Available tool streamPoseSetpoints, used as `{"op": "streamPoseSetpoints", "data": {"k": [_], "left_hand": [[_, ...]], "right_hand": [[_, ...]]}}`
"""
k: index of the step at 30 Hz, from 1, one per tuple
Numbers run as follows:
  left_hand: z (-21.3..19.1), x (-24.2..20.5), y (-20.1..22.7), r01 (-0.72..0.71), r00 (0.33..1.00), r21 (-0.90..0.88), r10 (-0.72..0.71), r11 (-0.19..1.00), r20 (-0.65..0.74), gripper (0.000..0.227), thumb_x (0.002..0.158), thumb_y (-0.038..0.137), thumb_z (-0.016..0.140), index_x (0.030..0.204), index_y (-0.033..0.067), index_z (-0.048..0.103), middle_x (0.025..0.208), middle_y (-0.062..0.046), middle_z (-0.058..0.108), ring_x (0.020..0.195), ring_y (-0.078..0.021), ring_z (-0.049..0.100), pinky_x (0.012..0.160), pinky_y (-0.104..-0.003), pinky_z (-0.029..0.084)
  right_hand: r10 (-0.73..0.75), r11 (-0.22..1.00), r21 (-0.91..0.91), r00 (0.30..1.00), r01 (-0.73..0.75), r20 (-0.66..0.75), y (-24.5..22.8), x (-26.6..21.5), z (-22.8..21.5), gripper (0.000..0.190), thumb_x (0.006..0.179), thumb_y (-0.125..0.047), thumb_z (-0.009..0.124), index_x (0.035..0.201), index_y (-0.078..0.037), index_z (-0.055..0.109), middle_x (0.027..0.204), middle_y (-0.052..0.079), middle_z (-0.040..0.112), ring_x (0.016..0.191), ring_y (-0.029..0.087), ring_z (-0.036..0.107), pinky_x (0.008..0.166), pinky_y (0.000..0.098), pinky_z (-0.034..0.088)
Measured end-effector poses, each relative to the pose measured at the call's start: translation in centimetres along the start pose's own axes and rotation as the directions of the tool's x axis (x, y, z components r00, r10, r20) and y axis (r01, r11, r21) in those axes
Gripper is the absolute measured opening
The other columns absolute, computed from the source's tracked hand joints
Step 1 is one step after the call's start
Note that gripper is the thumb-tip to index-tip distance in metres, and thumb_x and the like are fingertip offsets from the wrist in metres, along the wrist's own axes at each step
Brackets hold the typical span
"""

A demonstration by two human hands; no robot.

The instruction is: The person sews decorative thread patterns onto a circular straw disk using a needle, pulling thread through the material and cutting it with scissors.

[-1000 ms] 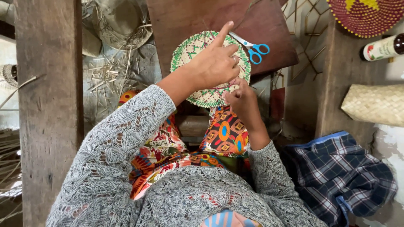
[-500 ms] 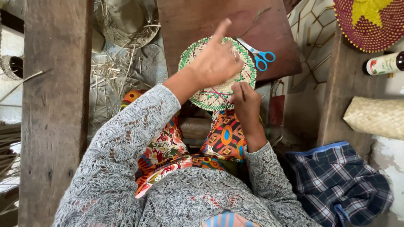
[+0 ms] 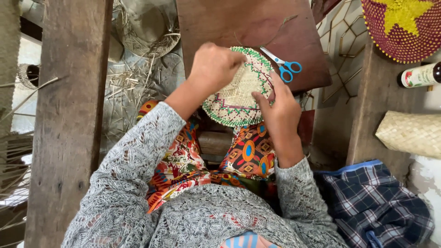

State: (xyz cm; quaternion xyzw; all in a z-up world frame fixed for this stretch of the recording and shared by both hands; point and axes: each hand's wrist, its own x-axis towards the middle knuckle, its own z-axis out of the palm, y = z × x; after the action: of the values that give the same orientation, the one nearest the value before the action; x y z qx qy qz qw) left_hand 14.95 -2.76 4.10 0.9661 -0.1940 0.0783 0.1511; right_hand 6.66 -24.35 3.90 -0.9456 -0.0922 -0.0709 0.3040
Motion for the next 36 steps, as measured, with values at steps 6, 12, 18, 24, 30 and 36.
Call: {"op": "streamPoseSetpoints", "data": {"k": [6, 12, 18, 24, 30, 36], "left_hand": [[1.4, -1.8, 0.9, 0.036, 0.993, -0.099, -0.047, 0.994, -0.112, 0.015, 0.091, 0.040, 0.059, 0.094, 0.0386, 0.074, 0.079, 0.005, 0.076, 0.076, -0.0259, 0.074, 0.078, -0.046, 0.057], [-0.4, -4.2, -1.8, 0.476, 0.875, -0.174, -0.444, 0.862, 0.195, 0.025, 0.090, 0.047, 0.056, 0.104, 0.0421, 0.075, 0.097, 0.003, 0.077, 0.091, -0.0327, 0.073, 0.085, -0.048, 0.059], [2.3, -5.0, -1.5, 0.521, 0.798, -0.680, -0.576, 0.515, 0.175, 0.013, 0.086, 0.029, 0.069, 0.090, 0.0231, 0.080, 0.066, 0.003, 0.075, 0.058, -0.0138, 0.075, 0.062, -0.029, 0.060], [3.2, -4.6, 0.0, 0.423, 0.727, -0.906, -0.605, 0.021, 0.325, 0.019, 0.090, 0.014, 0.066, 0.098, -0.0015, 0.075, 0.077, -0.016, 0.076, 0.055, -0.0146, 0.072, 0.053, -0.028, 0.068], [2.1, -4.7, 0.3, 0.337, 0.698, -0.923, -0.609, -0.184, 0.377, 0.019, 0.091, 0.011, 0.069, 0.101, -0.0050, 0.072, 0.077, -0.016, 0.074, 0.057, -0.0153, 0.073, 0.054, -0.030, 0.069], [1.8, -5.1, 0.7, 0.245, 0.670, -0.939, -0.658, -0.240, 0.343, 0.015, 0.090, 0.010, 0.071, 0.095, -0.0035, 0.074, 0.075, -0.020, 0.074, 0.054, -0.0193, 0.074, 0.051, -0.034, 0.070]], "right_hand": [[-0.313, 0.926, -0.305, 0.907, 0.224, -0.282, 1.4, 2.3, 2.7, 0.016, 0.105, -0.050, 0.067, 0.110, -0.039, 0.077, 0.091, -0.015, 0.075, 0.085, 0.013, 0.075, 0.070, 0.0288, 0.059], [-0.249, 0.945, -0.280, 0.927, 0.169, -0.282, 3.4, 3.5, 0.5, 0.019, 0.108, -0.047, 0.068, 0.121, -0.036, 0.074, 0.089, -0.007, 0.068, 0.083, 0.017, 0.072, 0.073, 0.0330, 0.058], [-0.264, 0.945, -0.255, 0.938, 0.205, -0.223, 3.1, -0.4, -2.7, 0.030, 0.114, -0.040, 0.068, 0.109, -0.011, 0.064, 0.083, 0.005, 0.059, 0.079, 0.029, 0.069, 0.072, 0.0399, 0.056], [-0.105, 0.993, 0.058, 0.994, 0.108, -0.040, -0.6, -4.1, -4.4, 0.018, 0.106, -0.022, 0.070, 0.095, -0.009, 0.065, 0.076, 0.009, 0.062, 0.080, 0.036, 0.069, 0.074, 0.0435, 0.054], [-0.032, 0.981, 0.192, 0.999, 0.039, -0.041, 0.3, -5.2, -2.6, 0.010, 0.102, -0.017, 0.076, 0.096, -0.011, 0.072, 0.074, 0.004, 0.067, 0.074, 0.026, 0.071, 0.074, 0.0380, 0.056], [0.070, 0.933, 0.354, 0.998, -0.067, 0.005, 1.6, -5.3, -0.1, 0.007, 0.097, -0.012, 0.079, 0.096, -0.009, 0.073, 0.072, 0.006, 0.066, 0.068, 0.021, 0.064, 0.070, 0.0393, 0.054]]}}
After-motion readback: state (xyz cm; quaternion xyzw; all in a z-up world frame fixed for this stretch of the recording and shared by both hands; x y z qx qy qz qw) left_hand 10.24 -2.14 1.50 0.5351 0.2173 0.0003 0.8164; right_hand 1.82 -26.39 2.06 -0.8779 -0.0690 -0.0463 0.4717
